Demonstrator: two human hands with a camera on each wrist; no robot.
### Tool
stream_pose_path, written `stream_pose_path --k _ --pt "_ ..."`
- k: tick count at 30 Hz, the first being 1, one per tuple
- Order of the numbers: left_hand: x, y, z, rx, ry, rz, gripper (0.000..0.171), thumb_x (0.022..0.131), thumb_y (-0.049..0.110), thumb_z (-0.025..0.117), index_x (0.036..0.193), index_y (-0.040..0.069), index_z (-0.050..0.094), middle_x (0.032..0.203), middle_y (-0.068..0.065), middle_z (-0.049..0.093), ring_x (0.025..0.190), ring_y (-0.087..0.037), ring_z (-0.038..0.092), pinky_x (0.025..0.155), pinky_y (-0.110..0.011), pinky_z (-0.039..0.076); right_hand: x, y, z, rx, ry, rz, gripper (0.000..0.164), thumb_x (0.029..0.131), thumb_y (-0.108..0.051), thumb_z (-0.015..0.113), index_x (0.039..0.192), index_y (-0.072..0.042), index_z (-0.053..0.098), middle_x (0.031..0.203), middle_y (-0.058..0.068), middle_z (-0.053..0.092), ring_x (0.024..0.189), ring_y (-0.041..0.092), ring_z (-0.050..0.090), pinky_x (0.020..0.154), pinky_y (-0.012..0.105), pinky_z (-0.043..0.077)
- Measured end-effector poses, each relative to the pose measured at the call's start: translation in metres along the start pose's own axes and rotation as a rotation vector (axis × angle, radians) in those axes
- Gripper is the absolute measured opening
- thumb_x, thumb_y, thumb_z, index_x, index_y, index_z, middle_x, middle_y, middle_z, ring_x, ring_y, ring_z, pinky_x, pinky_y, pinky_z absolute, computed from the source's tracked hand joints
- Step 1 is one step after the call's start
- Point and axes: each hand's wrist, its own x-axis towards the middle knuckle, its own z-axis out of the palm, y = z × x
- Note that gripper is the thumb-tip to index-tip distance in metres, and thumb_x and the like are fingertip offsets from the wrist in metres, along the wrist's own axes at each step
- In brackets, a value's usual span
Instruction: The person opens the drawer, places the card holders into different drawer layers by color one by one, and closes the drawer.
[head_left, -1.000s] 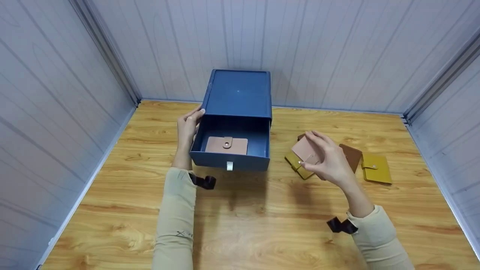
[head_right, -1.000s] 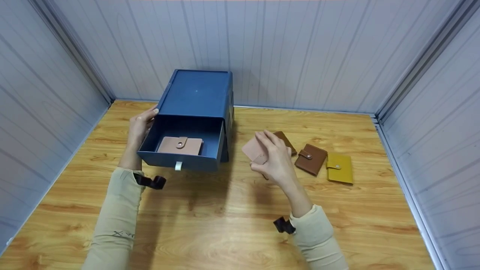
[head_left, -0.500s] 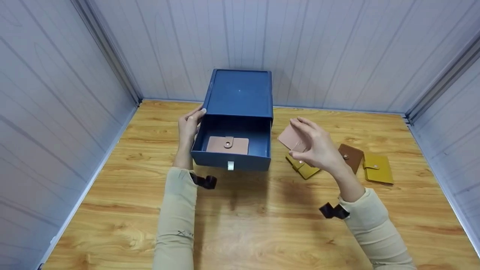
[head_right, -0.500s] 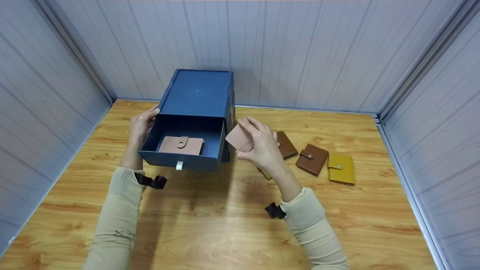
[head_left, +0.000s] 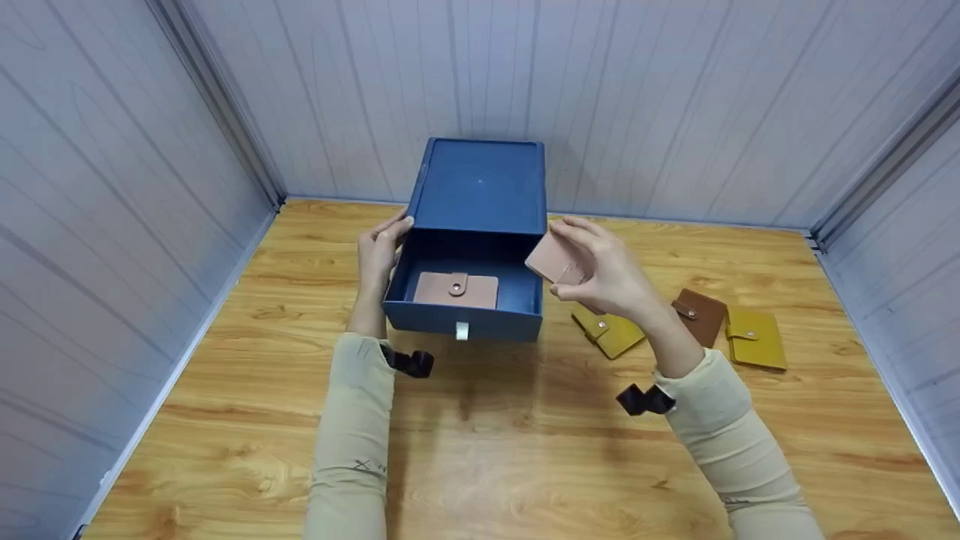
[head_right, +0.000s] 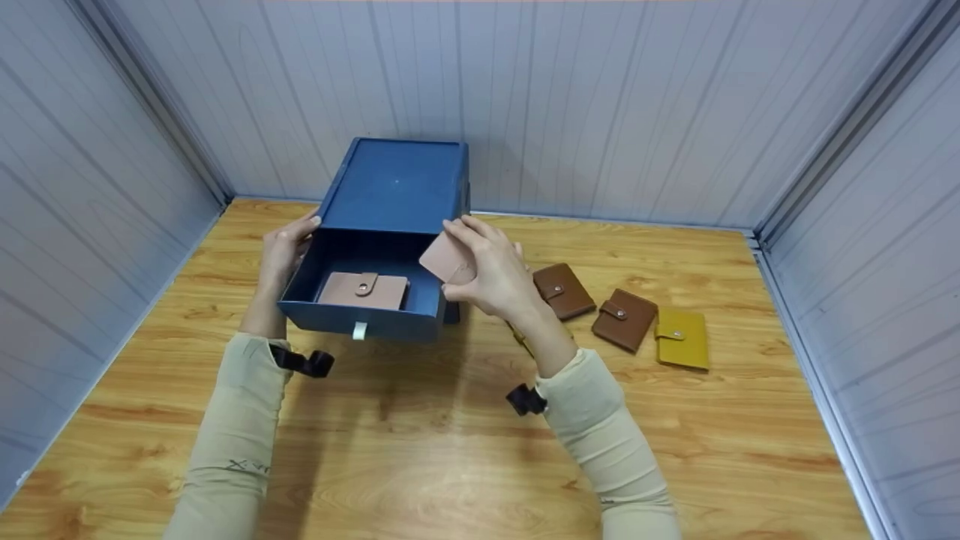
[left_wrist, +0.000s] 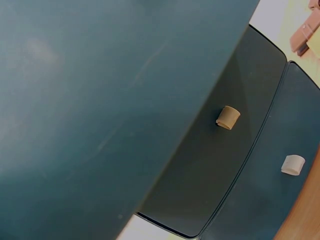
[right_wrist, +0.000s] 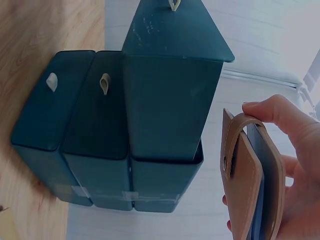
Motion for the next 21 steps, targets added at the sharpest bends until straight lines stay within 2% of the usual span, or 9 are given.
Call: stream_pose_path --k 9,21 --pt "0.0 -0.001 -0.002 0.0 0.002 0.001 0.036 0.082 0.018 0.062 0.116 0.008 0.06 0.114 -0.015 0.057 0.103 -0.022 0.056 0.084 -0.029 0.044 0.015 -0.011 0.011 0.014 -0.049 -0.01 0.073 0.068 -0.015 0.076 0.133 -0.008 0.043 0.137 0.016 0.033 0.119 0.032 0.035 0.086 0.043 0.039" --pt "0.002 -0.002 -0.002 -0.02 0.004 0.007 0.036 0.082 0.017 0.061 0.117 0.006 0.059 0.115 -0.016 0.057 0.102 -0.021 0.056 0.085 -0.032 0.043 0.038 -0.024 0.025 0.019 -0.086 -0.031 0.072 0.068 -0.015 0.075 0.132 -0.009 0.043 0.136 0.014 0.035 0.119 0.03 0.036 0.084 0.04 0.041"
